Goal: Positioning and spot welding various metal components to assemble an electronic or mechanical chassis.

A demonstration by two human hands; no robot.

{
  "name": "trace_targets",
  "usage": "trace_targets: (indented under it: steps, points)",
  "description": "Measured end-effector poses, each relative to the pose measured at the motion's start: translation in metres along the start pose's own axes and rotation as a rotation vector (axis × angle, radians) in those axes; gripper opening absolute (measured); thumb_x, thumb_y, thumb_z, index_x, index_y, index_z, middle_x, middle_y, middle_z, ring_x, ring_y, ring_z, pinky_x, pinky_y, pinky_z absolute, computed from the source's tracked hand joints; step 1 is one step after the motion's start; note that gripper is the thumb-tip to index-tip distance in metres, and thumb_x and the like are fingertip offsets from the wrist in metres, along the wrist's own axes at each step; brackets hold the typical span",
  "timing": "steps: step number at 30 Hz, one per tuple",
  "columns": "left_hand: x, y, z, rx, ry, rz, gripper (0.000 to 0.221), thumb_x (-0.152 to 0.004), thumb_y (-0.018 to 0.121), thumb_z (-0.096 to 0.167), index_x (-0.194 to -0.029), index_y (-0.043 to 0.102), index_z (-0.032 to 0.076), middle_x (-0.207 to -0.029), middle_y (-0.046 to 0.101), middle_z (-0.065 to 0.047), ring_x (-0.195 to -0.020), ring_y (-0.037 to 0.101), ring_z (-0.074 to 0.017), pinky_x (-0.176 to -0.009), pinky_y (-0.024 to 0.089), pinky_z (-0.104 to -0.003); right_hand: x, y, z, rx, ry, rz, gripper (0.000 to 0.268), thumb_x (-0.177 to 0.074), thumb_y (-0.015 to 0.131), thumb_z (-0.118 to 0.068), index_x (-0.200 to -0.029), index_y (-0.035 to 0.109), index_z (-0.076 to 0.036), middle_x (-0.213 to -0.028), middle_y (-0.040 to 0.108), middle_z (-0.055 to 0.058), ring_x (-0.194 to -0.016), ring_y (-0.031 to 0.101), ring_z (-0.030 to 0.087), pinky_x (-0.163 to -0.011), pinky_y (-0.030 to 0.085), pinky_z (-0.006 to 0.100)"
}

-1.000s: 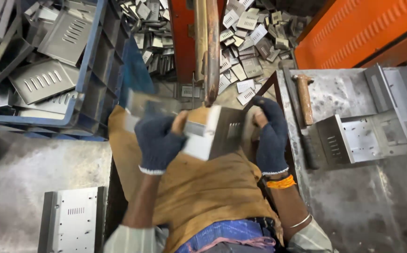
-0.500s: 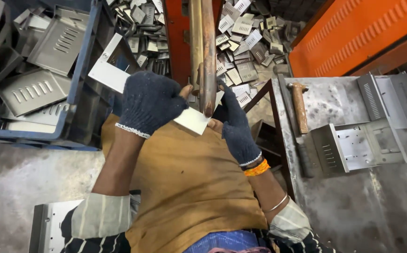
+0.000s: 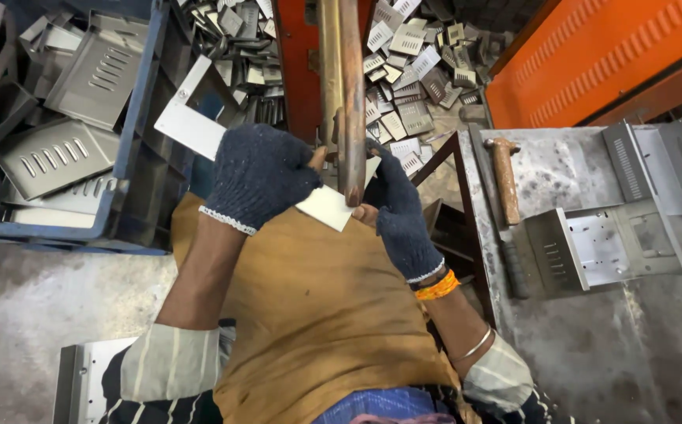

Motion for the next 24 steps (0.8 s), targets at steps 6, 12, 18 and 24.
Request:
trace_targets:
  steps: [6, 12, 18, 24]
  points:
    - [0.006, 0.006, -0.002, -0.024, 0.044, 0.027, 0.024, -0.079, 0.080, 0.035, -0.068, 0.079, 0.014, -0.063, 0.067, -0.015, -0.058, 0.065, -0.0365, -0.057, 0.050, -0.048, 0.003, 0.006, 0.001, -0.161, 0.076, -0.045, 0.088, -0.083, 0.082, -0.012, -0.158, 0.037, -0.002, -0.137, 0.055, 0.005, -0.111, 0.058, 0.016, -0.097, 0.051, 0.031]
    - [-0.006, 0.016, -0.006, -0.008, 0.060, -0.016, 0.030, -0.071, 0.079, 0.040, -0.066, 0.076, 0.010, -0.066, 0.066, -0.018, -0.064, 0.066, -0.0383, -0.061, 0.050, -0.049, -0.008, -0.012, -0.003, 0.071, 0.104, 0.075, 0.064, -0.110, 0.058, -0.032, -0.165, 0.041, -0.003, -0.100, 0.043, 0.000, -0.085, 0.041, 0.007, -0.075, 0.041, 0.025]
    - [-0.017, 0.012, -0.002, -0.059, -0.014, -0.045, 0.030, -0.076, 0.077, 0.042, -0.066, 0.077, 0.013, -0.063, 0.066, -0.017, -0.062, 0.065, -0.0384, -0.059, 0.050, -0.051, -0.021, -0.003, -0.021, -0.084, 0.076, 0.013, 0.059, -0.112, 0.042, -0.043, -0.155, 0.045, -0.002, -0.130, 0.062, -0.003, -0.097, 0.055, 0.005, -0.084, 0.049, 0.023]
    - [0.045, 0.019, 0.031, 0.082, -0.259, 0.051, 0.024, -0.081, 0.074, 0.038, -0.073, 0.080, 0.017, -0.064, 0.069, -0.013, -0.057, 0.064, -0.0347, -0.057, 0.049, -0.049, 0.003, -0.014, 0.012, -0.022, 0.166, 0.205, 0.050, -0.112, 0.050, -0.040, -0.130, 0.066, 0.004, -0.116, 0.069, 0.002, -0.104, 0.061, 0.009, -0.089, 0.051, 0.027]
Point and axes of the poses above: each hand's wrist, its own x-axis away from the middle knuckle, its own y-axis out of the palm, z = x × y, the point moved 2 cm from there along -x, towards the middle knuckle
